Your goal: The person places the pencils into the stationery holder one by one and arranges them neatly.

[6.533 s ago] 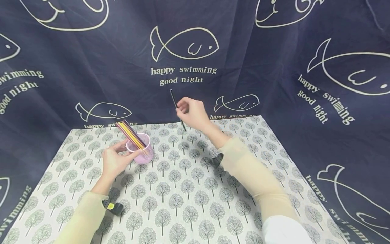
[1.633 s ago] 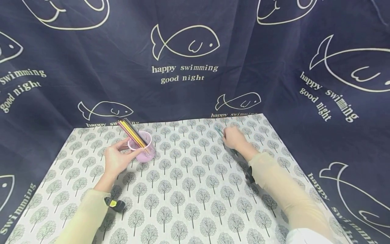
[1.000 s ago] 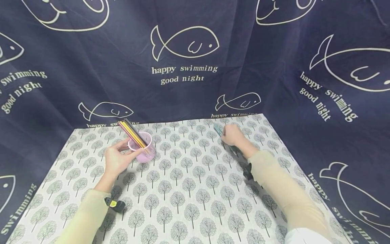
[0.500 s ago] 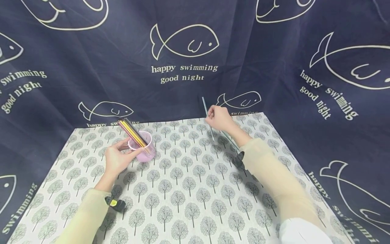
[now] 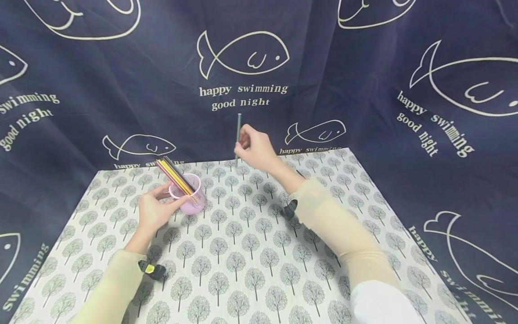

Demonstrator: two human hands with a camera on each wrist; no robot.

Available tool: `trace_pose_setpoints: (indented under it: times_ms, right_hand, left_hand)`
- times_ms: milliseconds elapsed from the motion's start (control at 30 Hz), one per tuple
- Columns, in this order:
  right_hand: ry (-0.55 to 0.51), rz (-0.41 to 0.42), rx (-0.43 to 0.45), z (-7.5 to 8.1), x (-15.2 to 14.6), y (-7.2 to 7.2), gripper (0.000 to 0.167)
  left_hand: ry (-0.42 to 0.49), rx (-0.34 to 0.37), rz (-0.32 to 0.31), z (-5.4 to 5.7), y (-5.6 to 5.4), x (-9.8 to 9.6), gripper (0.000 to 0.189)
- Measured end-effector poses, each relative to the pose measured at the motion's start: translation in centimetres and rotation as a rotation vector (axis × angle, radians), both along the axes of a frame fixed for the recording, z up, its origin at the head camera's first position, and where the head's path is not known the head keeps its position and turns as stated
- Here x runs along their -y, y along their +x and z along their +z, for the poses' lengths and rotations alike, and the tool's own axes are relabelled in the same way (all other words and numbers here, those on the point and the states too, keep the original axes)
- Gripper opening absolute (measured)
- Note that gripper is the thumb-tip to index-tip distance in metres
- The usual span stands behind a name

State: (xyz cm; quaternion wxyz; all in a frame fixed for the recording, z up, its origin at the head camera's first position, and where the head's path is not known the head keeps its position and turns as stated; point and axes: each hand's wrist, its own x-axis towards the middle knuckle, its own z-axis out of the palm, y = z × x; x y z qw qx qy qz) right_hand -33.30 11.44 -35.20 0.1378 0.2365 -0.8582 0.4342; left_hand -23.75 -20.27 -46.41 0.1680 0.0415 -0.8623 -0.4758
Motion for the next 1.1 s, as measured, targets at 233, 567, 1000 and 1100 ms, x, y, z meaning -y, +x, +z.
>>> trace_pose_setpoints:
  times_ms: [233, 567, 1000, 1100]
  right_hand:
    - [-0.089, 0.147, -0.030, 0.6, 3.8, 0.6, 0.011]
    - [-0.099, 0.255, -0.048, 0.5, 7.7, 1.7, 0.011]
    - [0.058, 0.318, 0.032, -1.5, 10.9, 1.7, 0.009]
    - [0.152, 0.321, 0.052, -2.2, 11.3, 1.5, 0.010]
  left_hand:
    - [-0.001, -0.017, 0.008, 0.0, 0.1, 0.0, 0.077]
    - [-0.026, -0.065, 0.012, -0.3, 0.0, 0.1, 0.077]
    - [-0.022, -0.106, 0.010, -0.4, -0.1, 0.1, 0.076]
    - [-0.029, -0.106, 0.008, -0.4, -0.1, 0.1, 0.075]
